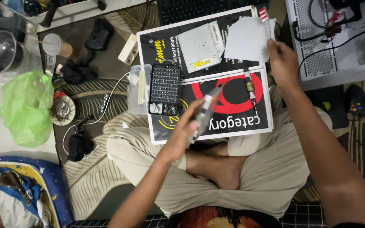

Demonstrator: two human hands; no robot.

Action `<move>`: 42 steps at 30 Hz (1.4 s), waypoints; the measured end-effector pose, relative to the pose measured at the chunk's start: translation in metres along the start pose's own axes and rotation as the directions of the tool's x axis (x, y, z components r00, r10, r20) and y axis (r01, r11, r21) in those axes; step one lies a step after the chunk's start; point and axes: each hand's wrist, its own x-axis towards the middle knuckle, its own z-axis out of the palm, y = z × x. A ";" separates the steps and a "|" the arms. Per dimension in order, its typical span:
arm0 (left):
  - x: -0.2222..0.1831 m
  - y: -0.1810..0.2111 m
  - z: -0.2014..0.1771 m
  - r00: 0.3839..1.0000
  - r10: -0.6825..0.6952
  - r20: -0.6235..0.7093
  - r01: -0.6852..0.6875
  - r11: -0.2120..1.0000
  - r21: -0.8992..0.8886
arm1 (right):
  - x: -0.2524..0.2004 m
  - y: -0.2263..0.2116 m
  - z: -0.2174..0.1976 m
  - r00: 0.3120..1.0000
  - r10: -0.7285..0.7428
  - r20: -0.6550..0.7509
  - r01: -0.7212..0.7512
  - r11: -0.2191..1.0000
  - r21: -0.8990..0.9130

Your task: Disassembling an electronic optical drive using precision tools and manual manipulation of small parts.

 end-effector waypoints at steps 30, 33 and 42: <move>-0.055 -0.133 0.011 0.998 -0.063 -0.022 -0.020 0.029 -0.999 | -0.010 0.021 -0.011 0.766 -0.627 -0.143 0.628 0.777 -0.046; -0.051 -0.098 0.020 0.991 -0.135 0.019 0.030 0.085 -0.996 | -0.072 -0.024 -0.013 0.953 -0.224 -0.204 0.262 0.947 0.184; -0.043 -0.040 0.037 0.982 -0.160 0.096 0.114 0.110 -0.987 | -0.240 0.006 -0.031 0.974 -0.217 -0.066 0.225 0.963 0.147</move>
